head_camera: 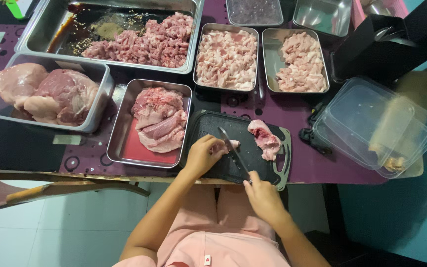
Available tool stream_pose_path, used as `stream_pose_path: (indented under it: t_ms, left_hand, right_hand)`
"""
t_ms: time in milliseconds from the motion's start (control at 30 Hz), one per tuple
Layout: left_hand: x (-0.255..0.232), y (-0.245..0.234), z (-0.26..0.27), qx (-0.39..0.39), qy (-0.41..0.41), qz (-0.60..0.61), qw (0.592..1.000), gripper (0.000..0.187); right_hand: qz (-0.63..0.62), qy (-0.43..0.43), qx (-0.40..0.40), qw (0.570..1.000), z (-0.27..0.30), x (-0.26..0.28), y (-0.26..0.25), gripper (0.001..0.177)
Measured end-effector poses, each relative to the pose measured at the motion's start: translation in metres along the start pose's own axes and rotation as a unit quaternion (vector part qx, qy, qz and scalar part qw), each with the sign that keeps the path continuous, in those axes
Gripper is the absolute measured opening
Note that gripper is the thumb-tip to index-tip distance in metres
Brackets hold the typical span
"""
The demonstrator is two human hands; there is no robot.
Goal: The person slices a piece of raw meat into smaller portions using a knife on a cutting board, then places the sliced pieces into a metal tray.
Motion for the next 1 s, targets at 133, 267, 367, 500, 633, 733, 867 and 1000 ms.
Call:
stream_pose_path:
  t_ms: [133, 267, 367, 500, 633, 733, 867, 1000]
  left_hand:
    - [0.003, 0.003, 0.001, -0.016, -0.011, -0.009, 1.000, 0.024]
    - [0.003, 0.003, 0.001, -0.070, 0.050, -0.079, 0.993, 0.027]
    - [0.000, 0.019, -0.014, 0.021, -0.065, -0.167, 0.984, 0.024]
    - [0.000, 0.028, -0.037, 0.128, -0.106, -0.278, 0.946, 0.042]
    - [0.013, 0.031, -0.056, 0.198, -0.136, -0.154, 0.958, 0.047]
    - [0.020, 0.029, -0.047, 0.131, -0.142, 0.028, 0.981, 0.057]
    - [0.011, 0.032, -0.016, 0.043, -0.176, -0.022, 0.983, 0.071]
    - [0.011, 0.015, 0.005, 0.072, -0.157, -0.150, 0.974, 0.042]
  right_hand:
    - [0.046, -0.028, -0.007, 0.999, -0.003, 0.007, 0.009, 0.027]
    - [0.035, -0.004, 0.000, 0.999, -0.004, 0.008, 0.005, 0.026]
    - [0.006, 0.010, -0.034, 0.999, -0.005, 0.005, -0.009, 0.028]
    - [-0.052, 0.015, -0.074, 0.996, 0.001, 0.000, -0.031, 0.029]
    - [-0.078, 0.034, -0.066, 0.994, 0.005, -0.005, -0.041, 0.030]
    - [-0.088, 0.042, -0.078, 0.992, 0.008, -0.008, -0.047, 0.029]
    - [-0.097, 0.029, -0.079, 0.992, 0.005, -0.008, -0.048, 0.032]
    - [-0.120, 0.026, -0.016, 0.992, 0.006, -0.002, -0.037, 0.035]
Point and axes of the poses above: each hand's wrist, its own z-axis away from the middle knuckle, its own y-axis out of the palm, x = y × z, the point moved 1 cm from there along -z, towards the middle knuckle, and after that the axes turned 13 degrees about x, right-handed, at the moved point
